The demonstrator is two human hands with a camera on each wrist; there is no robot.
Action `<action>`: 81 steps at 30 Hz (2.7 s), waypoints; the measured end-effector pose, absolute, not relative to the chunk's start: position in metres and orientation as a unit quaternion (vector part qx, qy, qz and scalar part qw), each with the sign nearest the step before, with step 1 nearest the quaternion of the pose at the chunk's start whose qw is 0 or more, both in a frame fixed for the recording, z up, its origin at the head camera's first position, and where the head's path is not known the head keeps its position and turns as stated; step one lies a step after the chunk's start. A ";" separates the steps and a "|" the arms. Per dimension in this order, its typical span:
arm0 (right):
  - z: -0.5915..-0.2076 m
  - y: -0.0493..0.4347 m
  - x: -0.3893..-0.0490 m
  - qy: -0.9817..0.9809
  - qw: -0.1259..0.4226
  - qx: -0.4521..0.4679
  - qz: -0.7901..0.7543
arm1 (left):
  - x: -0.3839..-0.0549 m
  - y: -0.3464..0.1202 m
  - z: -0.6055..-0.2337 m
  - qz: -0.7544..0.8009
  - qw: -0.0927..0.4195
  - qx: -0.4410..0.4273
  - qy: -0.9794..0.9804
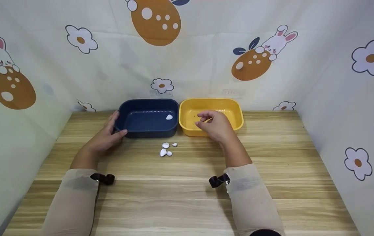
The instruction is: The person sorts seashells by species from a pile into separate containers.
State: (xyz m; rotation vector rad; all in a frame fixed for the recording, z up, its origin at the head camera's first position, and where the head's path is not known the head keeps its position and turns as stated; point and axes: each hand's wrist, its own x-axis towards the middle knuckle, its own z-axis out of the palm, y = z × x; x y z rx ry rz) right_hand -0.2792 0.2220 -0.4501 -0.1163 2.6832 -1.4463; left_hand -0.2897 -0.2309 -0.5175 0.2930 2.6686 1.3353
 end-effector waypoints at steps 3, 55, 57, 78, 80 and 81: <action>-0.450 0.212 -0.276 0.882 0.052 -0.045 -0.467 | -0.290 -0.231 -0.518 0.443 0.070 0.099 0.889; -0.510 0.148 -0.260 0.887 0.130 -0.273 -0.349 | -0.290 -0.231 -0.518 0.457 0.078 0.091 0.881; -0.509 0.148 -0.258 0.890 0.122 -0.281 -0.337 | -0.290 -0.231 -0.518 0.459 0.079 0.090 0.880; -0.511 0.143 -0.257 0.910 0.117 -0.228 -0.327 | -0.290 -0.230 -0.519 0.464 0.070 0.093 0.878; -0.510 0.143 -0.257 0.910 0.118 -0.232 -0.323 | -0.289 -0.230 -0.518 0.462 0.069 0.095 0.879; -0.509 0.144 -0.257 0.910 0.119 -0.233 -0.322 | -0.289 -0.231 -0.518 0.460 0.068 0.096 0.880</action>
